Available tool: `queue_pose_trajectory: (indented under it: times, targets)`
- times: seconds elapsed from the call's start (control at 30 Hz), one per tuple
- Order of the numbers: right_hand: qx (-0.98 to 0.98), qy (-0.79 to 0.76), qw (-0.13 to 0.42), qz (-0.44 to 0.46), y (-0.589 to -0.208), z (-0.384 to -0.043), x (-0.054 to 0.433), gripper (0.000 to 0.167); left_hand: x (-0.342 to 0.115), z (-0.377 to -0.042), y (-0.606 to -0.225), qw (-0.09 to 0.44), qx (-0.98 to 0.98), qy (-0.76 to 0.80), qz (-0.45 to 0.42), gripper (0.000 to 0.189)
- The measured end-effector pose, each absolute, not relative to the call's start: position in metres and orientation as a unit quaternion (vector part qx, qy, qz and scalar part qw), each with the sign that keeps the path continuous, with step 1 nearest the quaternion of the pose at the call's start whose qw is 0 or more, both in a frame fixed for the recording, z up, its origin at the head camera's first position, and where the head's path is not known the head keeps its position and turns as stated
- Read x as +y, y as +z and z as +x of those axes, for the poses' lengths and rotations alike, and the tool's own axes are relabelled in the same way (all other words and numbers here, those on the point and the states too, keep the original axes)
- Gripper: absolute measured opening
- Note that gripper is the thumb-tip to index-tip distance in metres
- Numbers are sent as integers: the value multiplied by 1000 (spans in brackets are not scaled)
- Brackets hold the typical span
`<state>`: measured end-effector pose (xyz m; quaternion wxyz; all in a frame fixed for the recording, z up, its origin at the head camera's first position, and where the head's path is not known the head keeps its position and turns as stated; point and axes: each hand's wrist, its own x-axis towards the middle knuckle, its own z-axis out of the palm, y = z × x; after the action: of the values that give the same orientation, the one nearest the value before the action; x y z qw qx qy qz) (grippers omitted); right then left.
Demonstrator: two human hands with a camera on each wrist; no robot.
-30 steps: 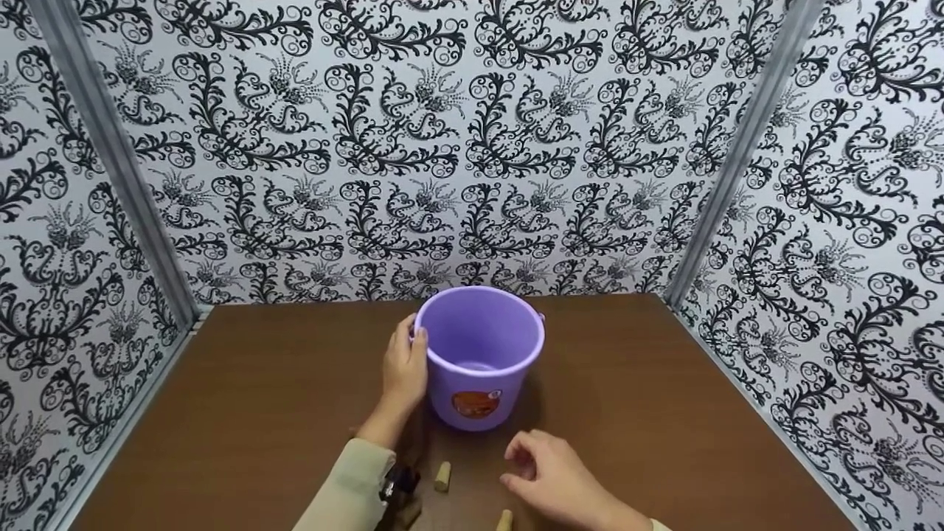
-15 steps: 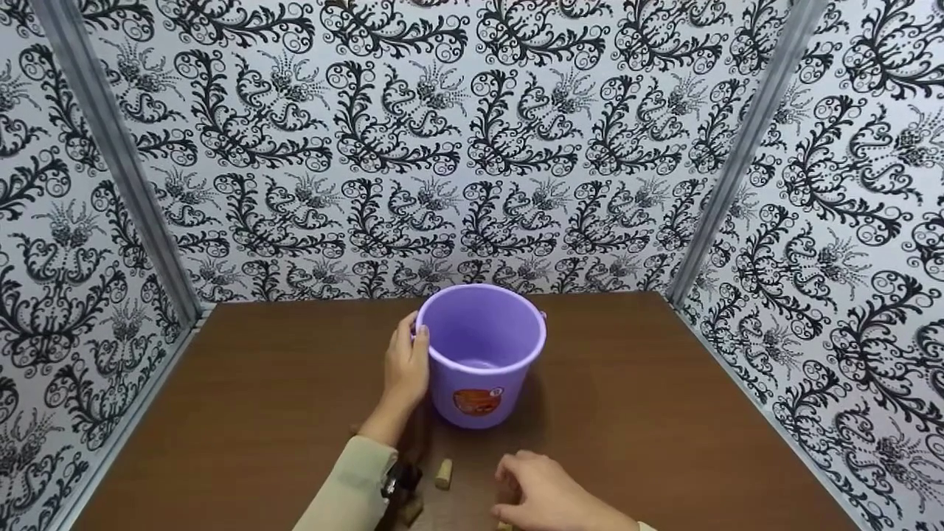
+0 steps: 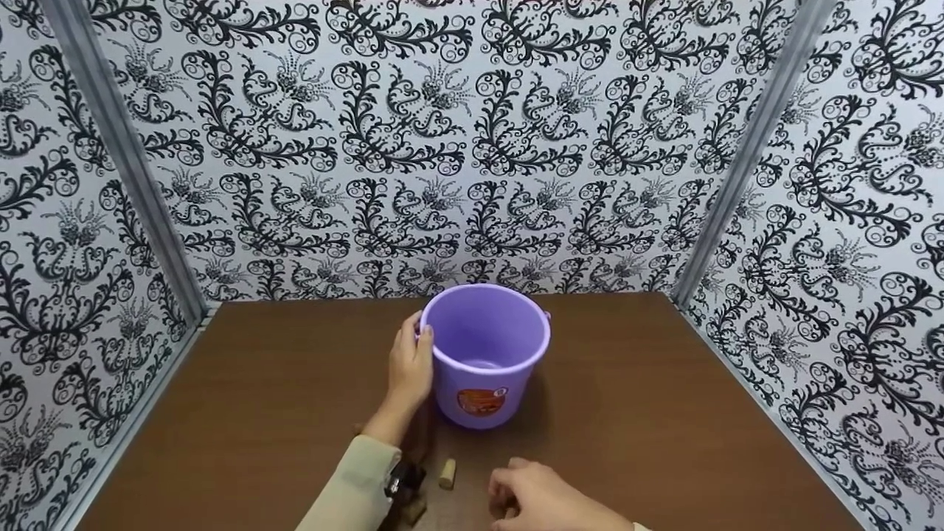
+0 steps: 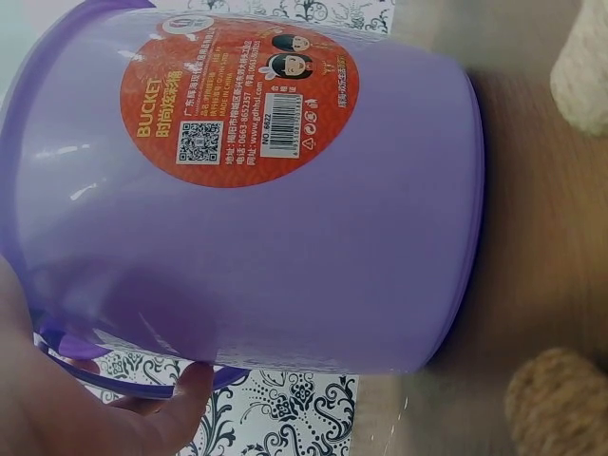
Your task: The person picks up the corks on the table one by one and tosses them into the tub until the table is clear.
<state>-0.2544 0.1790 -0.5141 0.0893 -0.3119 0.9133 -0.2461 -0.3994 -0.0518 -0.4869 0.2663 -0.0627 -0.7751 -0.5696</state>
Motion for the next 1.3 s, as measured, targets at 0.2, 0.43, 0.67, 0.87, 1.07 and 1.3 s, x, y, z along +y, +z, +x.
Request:
queue_pose_trajectory:
  times: [0.2,0.43,0.67,0.87,1.07,1.3]
  targets:
    - [893,-247,87,-365,-517,-257,180,27,-52,-400,-488,264,-777,-568,-61,42]
    - [870,-212,56,-442,-521,-258,178,21,-51,-398,-485,278,-766,-574,-74,41]
    - [856,-189,49,-478,-522,-260,177,19,-51,-398,-484,279,-766,-575,-72,41]
    - [853,-165,24,-494,-525,-262,176,19,-51,-399,-486,273,-768,-575,-69,41]
    - [852,-187,43,-488,-526,-264,177,20,-52,-400,-487,265,-771,-575,-65,41]
    - [856,-240,66,-453,-517,-264,183,22,-52,-401,-487,266,-771,-575,-67,42]
